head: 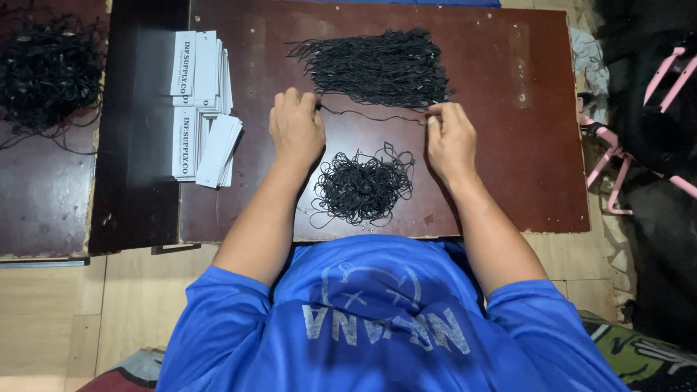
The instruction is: The person sits at a table and repeatedly picks up black cables from a pile, untangles them, and places them into a separate pile. The hands work continuously throughout the clip, handling the cables one at a time.
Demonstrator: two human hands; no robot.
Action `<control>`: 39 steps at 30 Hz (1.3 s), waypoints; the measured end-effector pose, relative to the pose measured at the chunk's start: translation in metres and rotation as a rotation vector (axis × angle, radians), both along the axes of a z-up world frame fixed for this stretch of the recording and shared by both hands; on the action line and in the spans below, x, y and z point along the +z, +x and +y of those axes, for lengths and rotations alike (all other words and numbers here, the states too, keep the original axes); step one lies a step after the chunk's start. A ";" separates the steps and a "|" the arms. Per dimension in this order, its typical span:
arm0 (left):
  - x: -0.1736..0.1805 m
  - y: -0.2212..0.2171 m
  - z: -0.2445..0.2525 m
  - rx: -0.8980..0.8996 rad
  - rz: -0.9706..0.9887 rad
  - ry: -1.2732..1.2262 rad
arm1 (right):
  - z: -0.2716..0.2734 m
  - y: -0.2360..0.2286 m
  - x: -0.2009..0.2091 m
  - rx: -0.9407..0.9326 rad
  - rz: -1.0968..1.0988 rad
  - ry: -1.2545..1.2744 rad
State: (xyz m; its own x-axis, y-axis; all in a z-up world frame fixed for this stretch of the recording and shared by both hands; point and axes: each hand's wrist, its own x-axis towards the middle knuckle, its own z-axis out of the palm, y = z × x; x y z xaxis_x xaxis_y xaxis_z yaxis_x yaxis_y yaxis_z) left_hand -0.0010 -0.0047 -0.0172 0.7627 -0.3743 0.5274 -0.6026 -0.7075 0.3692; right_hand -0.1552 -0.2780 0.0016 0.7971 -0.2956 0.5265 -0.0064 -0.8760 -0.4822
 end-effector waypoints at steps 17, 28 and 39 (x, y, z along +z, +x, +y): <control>0.008 -0.013 -0.003 -0.008 -0.181 0.068 | 0.008 -0.011 0.003 0.019 0.006 -0.350; 0.014 -0.010 0.001 0.077 -0.174 0.042 | 0.006 -0.011 0.003 0.048 -0.024 -0.268; 0.000 -0.019 -0.013 -0.272 -0.101 0.104 | 0.010 -0.007 0.007 0.175 0.036 -0.418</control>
State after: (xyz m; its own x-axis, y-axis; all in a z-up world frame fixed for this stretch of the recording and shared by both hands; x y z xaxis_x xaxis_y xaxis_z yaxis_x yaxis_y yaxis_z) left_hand -0.0198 -0.0182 -0.0171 0.5729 -0.6133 0.5437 -0.8048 -0.5465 0.2316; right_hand -0.1622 -0.2685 0.0082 0.8362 0.0773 0.5430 0.1486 -0.9849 -0.0887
